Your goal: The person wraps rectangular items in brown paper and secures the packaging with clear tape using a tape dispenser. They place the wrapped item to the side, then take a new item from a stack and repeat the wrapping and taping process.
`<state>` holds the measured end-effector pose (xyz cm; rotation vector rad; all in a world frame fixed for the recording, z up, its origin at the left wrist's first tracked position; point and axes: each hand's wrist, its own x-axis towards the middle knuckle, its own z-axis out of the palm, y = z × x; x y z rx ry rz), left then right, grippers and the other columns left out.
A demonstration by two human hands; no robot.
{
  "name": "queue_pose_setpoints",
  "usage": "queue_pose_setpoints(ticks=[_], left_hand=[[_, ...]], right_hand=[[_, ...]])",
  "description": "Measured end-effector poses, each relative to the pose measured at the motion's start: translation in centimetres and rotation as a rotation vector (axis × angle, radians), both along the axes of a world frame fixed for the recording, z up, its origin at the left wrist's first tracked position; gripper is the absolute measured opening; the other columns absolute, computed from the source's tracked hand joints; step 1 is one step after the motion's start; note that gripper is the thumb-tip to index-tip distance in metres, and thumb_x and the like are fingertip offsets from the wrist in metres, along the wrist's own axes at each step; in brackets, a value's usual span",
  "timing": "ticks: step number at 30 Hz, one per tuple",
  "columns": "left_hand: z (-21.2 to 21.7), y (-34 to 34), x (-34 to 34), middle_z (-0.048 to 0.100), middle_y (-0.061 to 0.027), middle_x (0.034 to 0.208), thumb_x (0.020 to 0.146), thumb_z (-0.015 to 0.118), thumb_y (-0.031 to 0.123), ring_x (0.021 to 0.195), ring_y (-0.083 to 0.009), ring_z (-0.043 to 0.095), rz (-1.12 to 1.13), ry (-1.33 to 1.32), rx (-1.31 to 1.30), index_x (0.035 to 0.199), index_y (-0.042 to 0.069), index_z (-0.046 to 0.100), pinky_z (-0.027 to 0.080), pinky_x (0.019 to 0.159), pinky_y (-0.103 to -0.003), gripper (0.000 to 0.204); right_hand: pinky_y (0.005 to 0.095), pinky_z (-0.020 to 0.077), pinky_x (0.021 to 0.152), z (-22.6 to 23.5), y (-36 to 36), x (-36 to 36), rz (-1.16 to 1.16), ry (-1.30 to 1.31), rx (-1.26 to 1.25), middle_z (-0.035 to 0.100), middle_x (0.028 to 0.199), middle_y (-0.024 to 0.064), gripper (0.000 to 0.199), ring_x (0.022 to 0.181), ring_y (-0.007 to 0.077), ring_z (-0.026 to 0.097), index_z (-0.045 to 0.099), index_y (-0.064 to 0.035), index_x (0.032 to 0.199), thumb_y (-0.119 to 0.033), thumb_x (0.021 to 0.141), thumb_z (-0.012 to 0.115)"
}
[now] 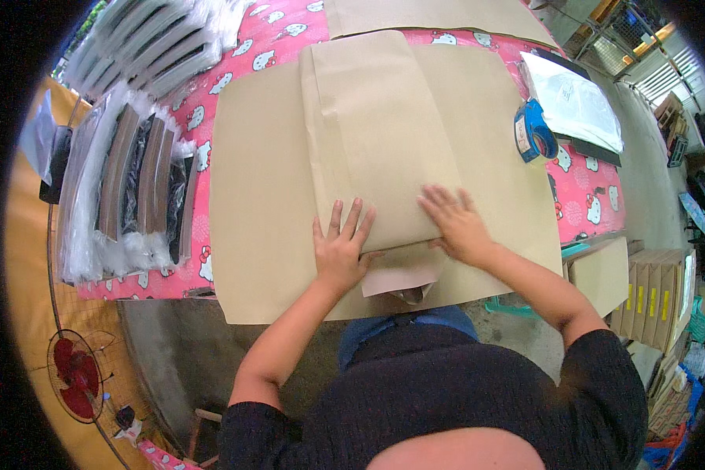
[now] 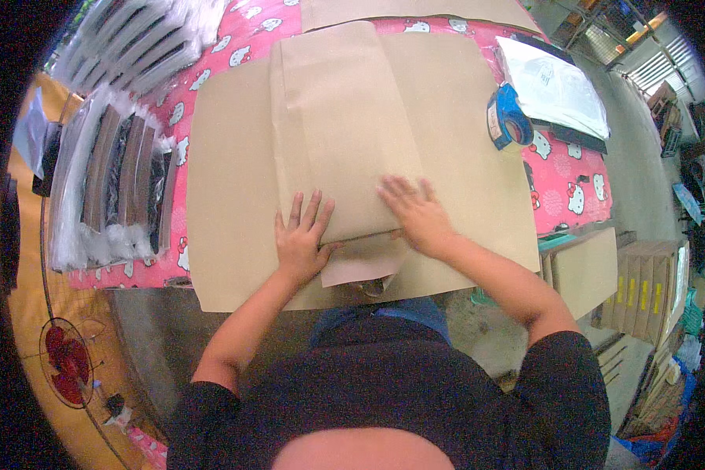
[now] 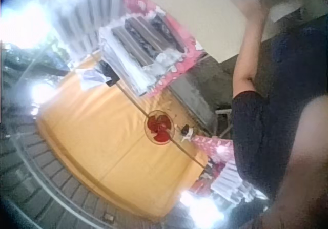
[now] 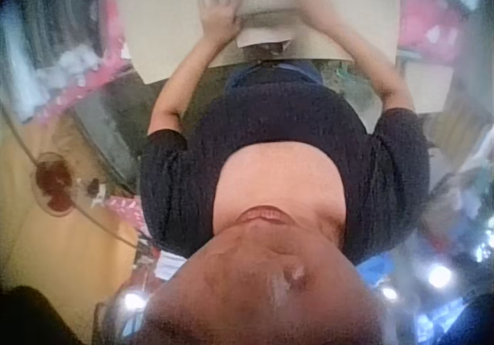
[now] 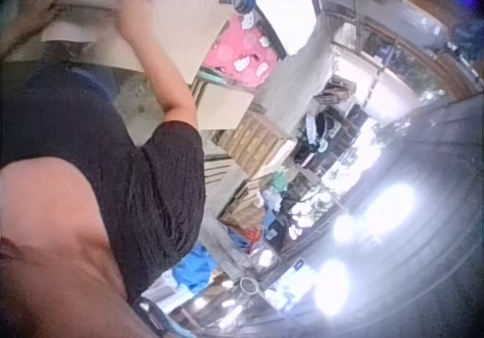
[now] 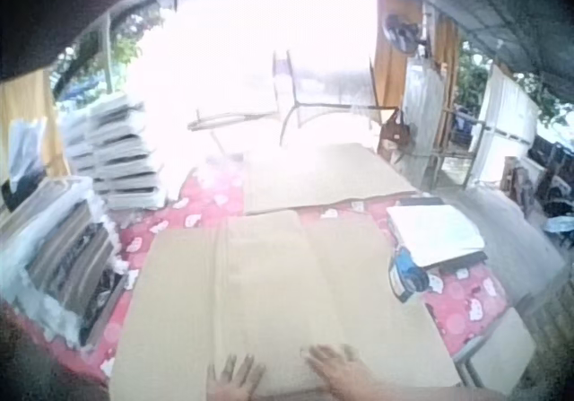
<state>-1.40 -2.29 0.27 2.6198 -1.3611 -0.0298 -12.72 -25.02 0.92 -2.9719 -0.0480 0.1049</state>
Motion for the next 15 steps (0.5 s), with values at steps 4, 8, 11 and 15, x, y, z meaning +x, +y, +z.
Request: queue_pose_setpoints(ticks=[4, 8, 11, 15], left_hand=[[-0.3, -0.1, -0.2, 0.027, -0.0039, 0.145, 0.064, 0.072, 0.04, 0.134, -0.031, 0.021, 0.002, 0.01, -0.028, 0.136, 0.024, 0.035, 0.023, 0.097, -0.063, 0.082], [-0.3, 0.0, -0.3, 0.028, -0.0039, 0.145, 0.064, 0.072, 0.039, 0.134, -0.031, 0.021, 0.004, 0.002, -0.038, 0.135, 0.023, 0.037, 0.022, 0.097, -0.063, 0.081], [-0.3, 0.0, -0.4, 0.029, -0.0039, 0.144, 0.064, 0.072, 0.039, 0.134, -0.0314, 0.022, 0.017, -0.023, -0.049, 0.134, 0.023, 0.039, 0.022, 0.097, -0.063, 0.079], [-0.5, -0.2, -0.8, 0.029, -0.004, 0.144, 0.065, 0.072, 0.039, 0.133, -0.0322, 0.022, 0.03, -0.03, -0.055, 0.134, 0.022, 0.04, 0.022, 0.098, -0.062, 0.078]], right_hand=[[0.0562, 0.0182, 0.103, -1.0, -1.4, -3.0, -0.28, -0.074, 0.139, 0.026, 0.144, 0.0084, 0.085, 0.129, 0.0296, 0.031, 0.027, -0.0095, 0.137, -0.031, 0.067, 0.072], [0.0605, 0.0159, 0.101, -4.1, -0.3, -5.5, -0.581, -0.224, 0.335, 0.024, 0.144, 0.012, 0.079, 0.13, 0.0307, 0.028, 0.03, -0.0101, 0.135, -0.027, 0.069, 0.071], [0.0622, 0.0129, 0.101, -4.2, 1.2, -8.2, -0.547, -0.249, 0.35, 0.024, 0.143, 0.0167, 0.075, 0.132, 0.0354, 0.023, 0.031, -0.011, 0.133, -0.023, 0.07, 0.07], [0.0626, 0.0099, 0.101, -4.2, 6.0, -7.9, -0.469, -0.26, 0.227, 0.025, 0.142, 0.0182, 0.067, 0.132, 0.0422, 0.014, 0.039, -0.018, 0.128, -0.018, 0.068, 0.067]])
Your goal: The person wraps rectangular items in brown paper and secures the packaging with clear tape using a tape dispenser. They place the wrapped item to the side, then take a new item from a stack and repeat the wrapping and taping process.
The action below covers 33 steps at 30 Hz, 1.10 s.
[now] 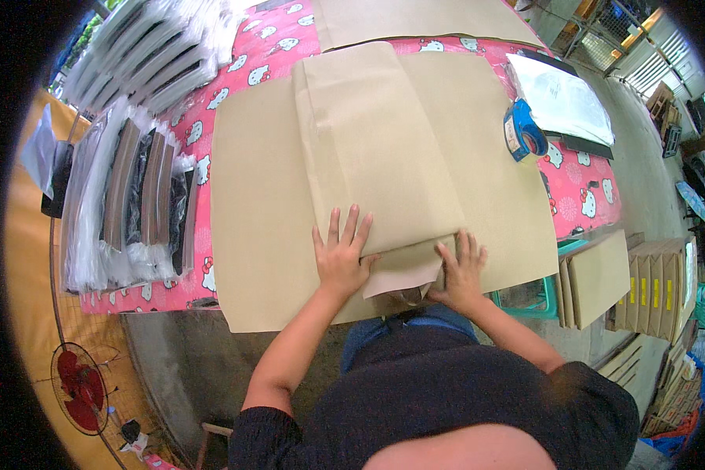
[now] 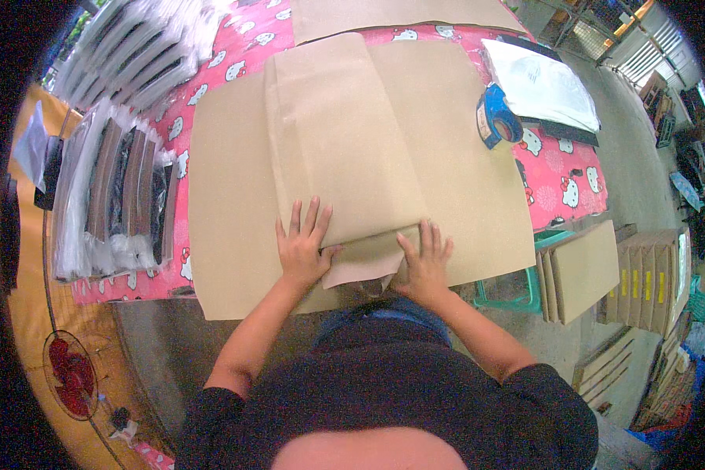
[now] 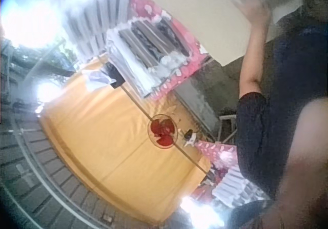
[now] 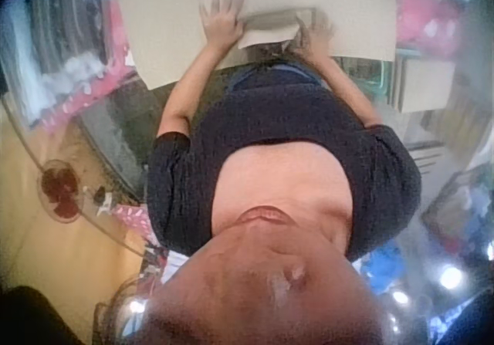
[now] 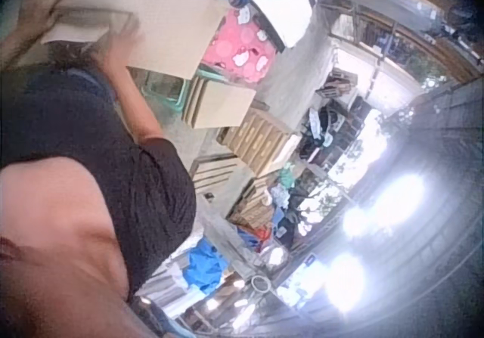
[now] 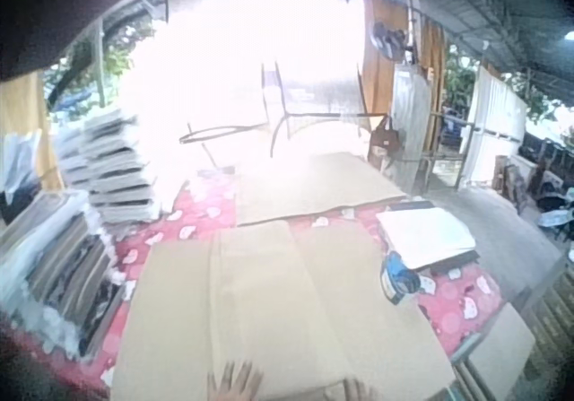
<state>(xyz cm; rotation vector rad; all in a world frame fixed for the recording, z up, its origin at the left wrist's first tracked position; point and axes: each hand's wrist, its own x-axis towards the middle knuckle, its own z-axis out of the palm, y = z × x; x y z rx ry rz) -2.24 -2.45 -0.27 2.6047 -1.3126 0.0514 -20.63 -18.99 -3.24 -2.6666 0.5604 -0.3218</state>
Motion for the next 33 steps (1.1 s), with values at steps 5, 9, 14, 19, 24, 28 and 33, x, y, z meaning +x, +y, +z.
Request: queue_pose_setpoints(ticks=[5, 9, 14, 19, 24, 28, 33], left_hand=[[0.0, 0.4, 0.7, 0.03, -0.0035, 0.144, 0.065, 0.071, 0.038, 0.133, -0.0308, 0.023, -0.05, 0.026, -0.066, 0.134, 0.022, 0.039, 0.019, 0.099, -0.063, 0.078], [-1.9, 3.4, 2.9, 0.03, -0.0034, 0.143, 0.069, 0.065, 0.036, 0.132, -0.0274, 0.026, -0.165, 0.227, -0.127, 0.134, 0.019, 0.038, 0.014, 0.102, -0.062, 0.073], [-0.7, 4.4, 2.0, 0.049, -0.001, 0.128, 0.07, 0.059, 0.016, 0.117, -0.0213, 0.044, -0.236, -0.067, -0.308, 0.121, 0.018, 0.054, 0.021, 0.102, -0.048, 0.051], [0.6, 5.6, 4.4, 0.064, 0.0046, 0.103, 0.065, 0.057, 0.005, 0.1, -0.0173, 0.056, -0.263, -0.119, -0.472, 0.099, 0.021, 0.068, 0.029, 0.095, -0.04, 0.039], [-1.7, 6.5, 3.9, 0.066, 0.0019, 0.099, 0.067, 0.067, 0.016, 0.099, -0.0205, 0.056, -0.103, 0.063, -0.487, 0.092, 0.017, 0.069, 0.028, 0.094, -0.04, 0.026], [-1.5, 5.1, 2.8, 0.064, -0.0039, 0.101, 0.062, 0.075, 0.018, 0.101, -0.0223, 0.054, 0.178, 0.257, -0.515, 0.101, 0.013, 0.064, 0.027, 0.095, -0.044, 0.04], [-1.1, 4.0, 2.5, 0.048, -0.021, 0.122, 0.06, 0.078, 0.025, 0.111, -0.0335, 0.044, 0.577, 0.352, -0.591, 0.131, -0.002, 0.033, 0.029, 0.098, -0.044, 0.089]], right_hand=[[0.0577, 0.0207, 0.102, 2.2, -1.8, 4.5, 0.367, -0.338, -0.161, 0.044, 0.13, 0.0168, 0.033, 0.125, 0.038, 0.035, 0.057, -0.0112, 0.096, -0.004, 0.064, 0.059], [0.0435, 0.0447, 0.092, 2.7, -2.9, 7.1, 0.551, -0.323, -0.139, 0.063, 0.099, 0.011, 0.027, 0.103, 0.0299, 0.058, 0.057, -0.0041, 0.087, -0.003, 0.06, 0.058], [0.0431, 0.0488, 0.087, 5.3, -1.9, 7.6, 0.451, -0.326, -0.023, 0.065, 0.092, 0.0114, 0.03, 0.094, 0.029, 0.062, 0.06, -0.0032, 0.083, 0.007, 0.056, 0.054], [0.0393, 0.0522, 0.081, 4.1, 0.1, 8.1, 0.386, -0.336, 0.013, 0.065, 0.088, 0.0128, 0.029, 0.087, 0.0288, 0.064, 0.062, -0.006, 0.085, -0.004, 0.057, 0.058], [0.0379, 0.0539, 0.061, 2.9, 1.2, 9.6, 0.452, -0.316, -0.054, 0.065, 0.079, 0.0122, 0.023, 0.073, 0.0274, 0.066, 0.063, -0.0082, 0.083, -0.01, 0.06, 0.062], [0.0388, 0.0414, 0.079, 4.9, 0.3, 14.7, 0.447, -0.104, -0.132, 0.058, 0.086, 0.0113, 0.044, 0.086, 0.0288, 0.054, 0.056, -0.0061, 0.086, -0.039, 0.062, 0.074], [0.0411, 0.034, 0.081, 4.2, 0.9, 15.9, 0.382, -0.067, -0.097, 0.049, 0.095, 0.014, 0.059, 0.095, 0.0291, 0.046, 0.051, -0.0041, 0.092, -0.055, 0.066, 0.066]])
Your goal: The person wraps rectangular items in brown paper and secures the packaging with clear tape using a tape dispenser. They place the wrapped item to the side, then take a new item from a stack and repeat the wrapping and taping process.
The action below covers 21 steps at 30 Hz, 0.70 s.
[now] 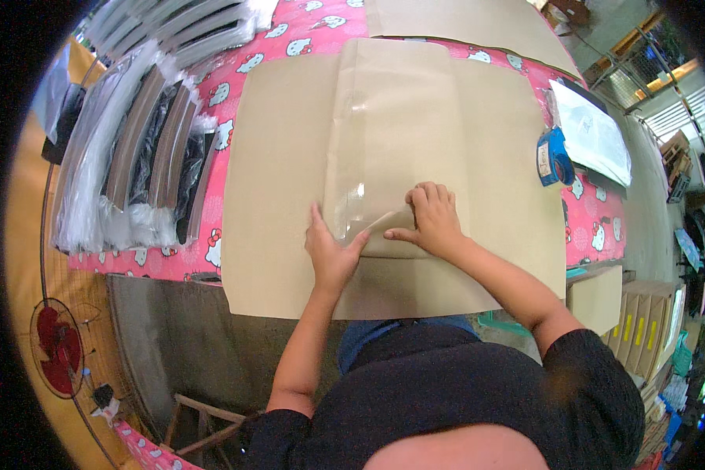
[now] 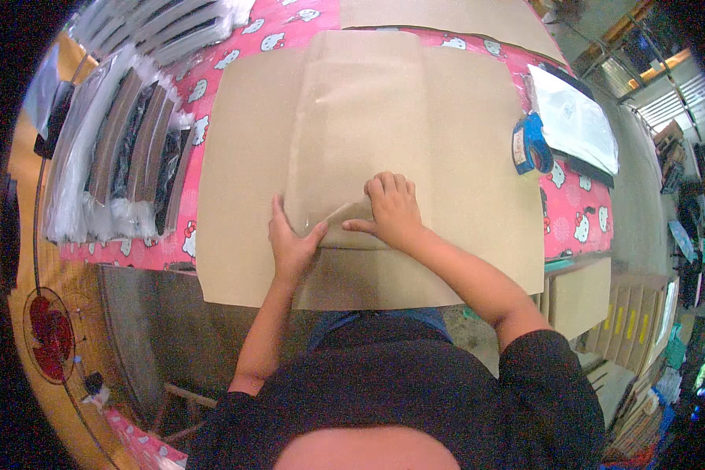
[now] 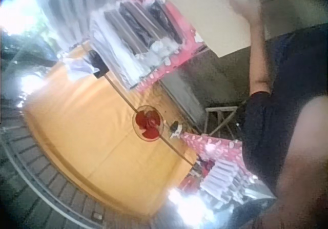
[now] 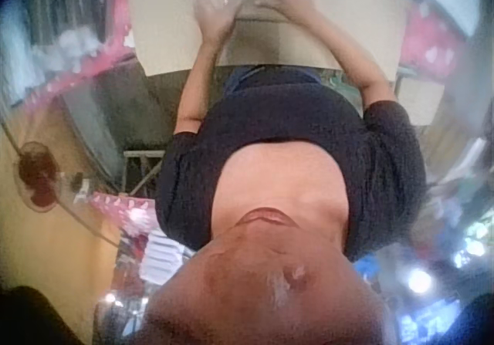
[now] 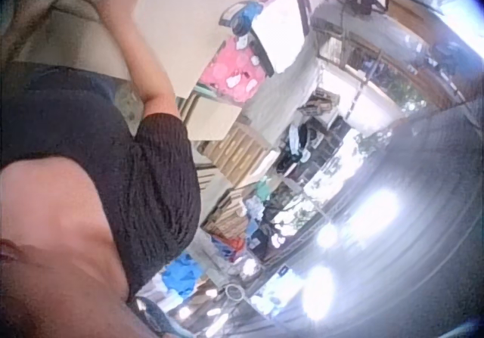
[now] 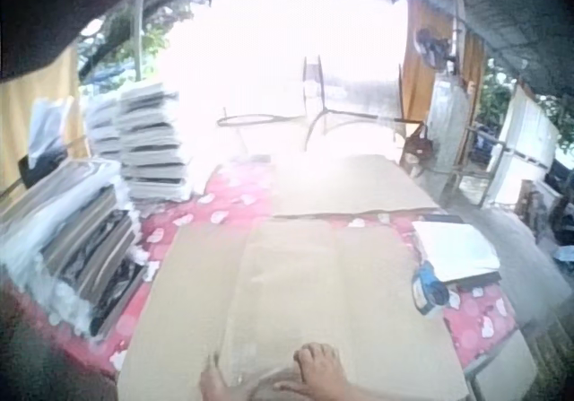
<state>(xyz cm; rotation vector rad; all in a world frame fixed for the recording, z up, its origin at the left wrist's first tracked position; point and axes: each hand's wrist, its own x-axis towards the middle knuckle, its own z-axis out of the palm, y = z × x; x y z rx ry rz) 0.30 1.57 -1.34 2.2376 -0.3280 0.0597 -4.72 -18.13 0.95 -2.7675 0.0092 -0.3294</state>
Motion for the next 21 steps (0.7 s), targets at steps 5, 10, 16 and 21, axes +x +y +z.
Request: queue_pose_setpoints(ticks=[5, 10, 16, 21], left_hand=[[0.3, -0.5, 0.8, 0.041, -0.0234, 0.128, 0.055, 0.081, 0.027, 0.115, -0.0367, 0.041, -0.093, 0.163, 0.09, 0.136, -0.006, 0.021, 0.035, 0.097, -0.041, 0.106], [0.5, -1.1, 0.9, 0.041, -0.0241, 0.129, 0.05, 0.083, 0.031, 0.117, -0.037, 0.041, 0.028, 0.2, 0.284, 0.136, -0.002, 0.022, 0.033, 0.099, -0.042, 0.111], [1.1, -0.9, 0.2, 0.044, -0.0211, 0.126, 0.049, 0.083, 0.035, 0.118, -0.0333, 0.042, 0.14, 0.275, 0.225, 0.136, 0.003, 0.023, 0.031, 0.098, -0.046, 0.111], [1.2, -2.4, 0.4, 0.041, -0.0224, 0.131, 0.047, 0.085, 0.031, 0.121, -0.0346, 0.04, 0.125, 0.284, 0.234, 0.137, 0.005, 0.024, 0.032, 0.102, -0.042, 0.112]], right_hand=[[0.0432, 0.0335, 0.083, -0.5, 0.9, 6.5, 0.107, 0.03, -0.054, 0.051, 0.099, 0.0162, 0.06, 0.099, 0.0309, 0.046, 0.053, -0.0026, 0.095, -0.057, 0.07, 0.061], [0.0423, 0.0334, 0.085, -0.9, 1.8, 7.3, 0.062, -0.05, -0.012, 0.049, 0.096, 0.015, 0.051, 0.098, 0.0316, 0.045, 0.053, -0.004, 0.088, -0.051, 0.072, 0.064], [0.0417, 0.0374, 0.091, 1.2, -18.8, -1.0, -0.561, -0.371, 0.017, 0.049, 0.108, 0.0228, 0.074, 0.099, 0.0366, 0.048, 0.041, 0.0026, 0.112, -0.033, 0.06, 0.08], [0.0434, 0.0455, 0.08, 0.7, -28.5, -6.4, -0.724, 0.192, -0.096, 0.053, 0.103, 0.0301, 0.084, 0.098, 0.0367, 0.056, 0.035, 0.0009, 0.121, -0.032, 0.058, 0.08]])
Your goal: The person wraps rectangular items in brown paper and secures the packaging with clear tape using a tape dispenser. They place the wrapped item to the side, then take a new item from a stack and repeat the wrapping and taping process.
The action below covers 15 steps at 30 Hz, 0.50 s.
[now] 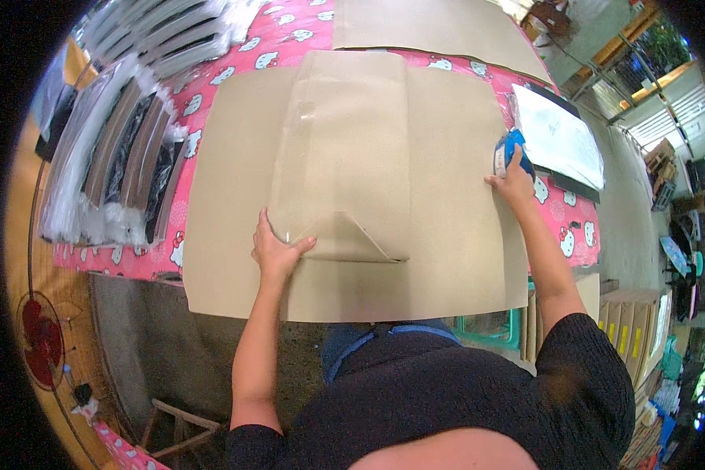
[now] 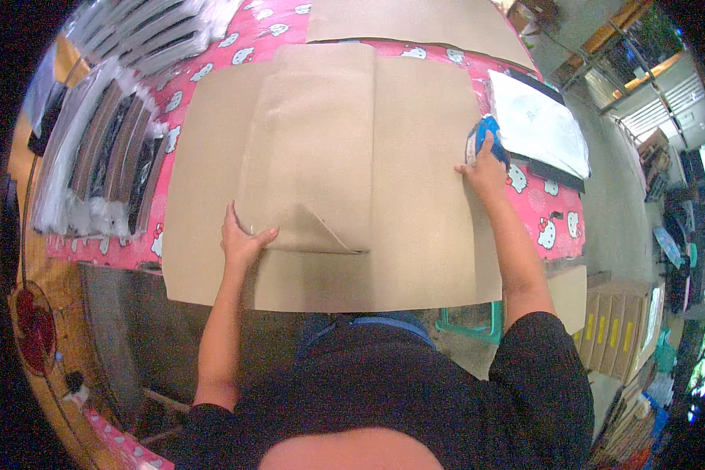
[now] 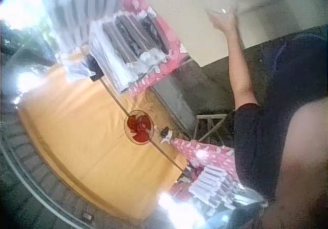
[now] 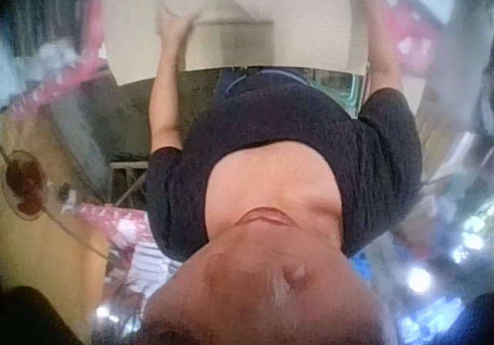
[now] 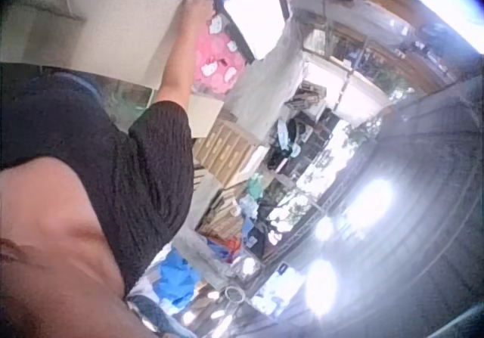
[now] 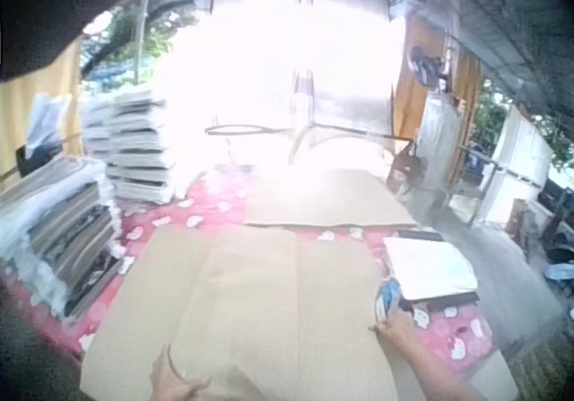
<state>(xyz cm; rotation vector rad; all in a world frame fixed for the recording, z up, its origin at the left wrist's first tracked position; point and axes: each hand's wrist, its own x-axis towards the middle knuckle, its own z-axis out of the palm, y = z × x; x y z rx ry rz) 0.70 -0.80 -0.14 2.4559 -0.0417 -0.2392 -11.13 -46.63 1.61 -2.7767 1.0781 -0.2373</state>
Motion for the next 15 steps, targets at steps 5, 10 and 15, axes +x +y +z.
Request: queue_pose_setpoints(ticks=[5, 10, 15], left_hand=[[0.6, 0.1, -0.2, 0.038, -0.0217, 0.133, 0.045, 0.086, 0.031, 0.125, -0.032, 0.036, 0.058, 0.047, 0.065, 0.138, 0.007, 0.024, 0.028, 0.103, -0.043, 0.114], [-0.4, 0.2, -1.3, 0.039, -0.0153, 0.131, 0.045, 0.085, 0.034, 0.122, -0.0321, 0.035, 0.169, -0.002, 0.001, 0.133, 0.005, 0.028, 0.025, 0.097, -0.053, 0.109], [-0.8, -0.8, -3.3, 0.031, -0.0143, 0.13, 0.044, 0.086, 0.034, 0.121, -0.0327, 0.03, 0.393, -0.045, -0.145, 0.13, 0.007, 0.026, 0.022, 0.095, -0.054, 0.108]], right_hand=[[0.0307, 0.0483, 0.072, 5.9, 6.5, 3.4, 0.367, -0.292, 0.468, 0.06, 0.094, 0.011, 0.067, 0.083, 0.02, 0.059, 0.045, -0.0092, 0.119, -0.021, 0.062, 0.078], [0.0341, 0.0451, 0.084, 10.8, 22.9, 9.0, 1.058, -0.277, 0.67, 0.06, 0.104, 0.0134, 0.066, 0.096, 0.025, 0.059, 0.053, -0.0086, 0.113, -0.031, 0.055, 0.077], [0.0311, 0.0476, 0.08, 8.9, 28.3, 13.2, 1.111, -0.006, 0.672, 0.065, 0.099, 0.014, 0.062, 0.085, 0.0219, 0.063, 0.06, -0.0056, 0.113, -0.028, 0.056, 0.071]])
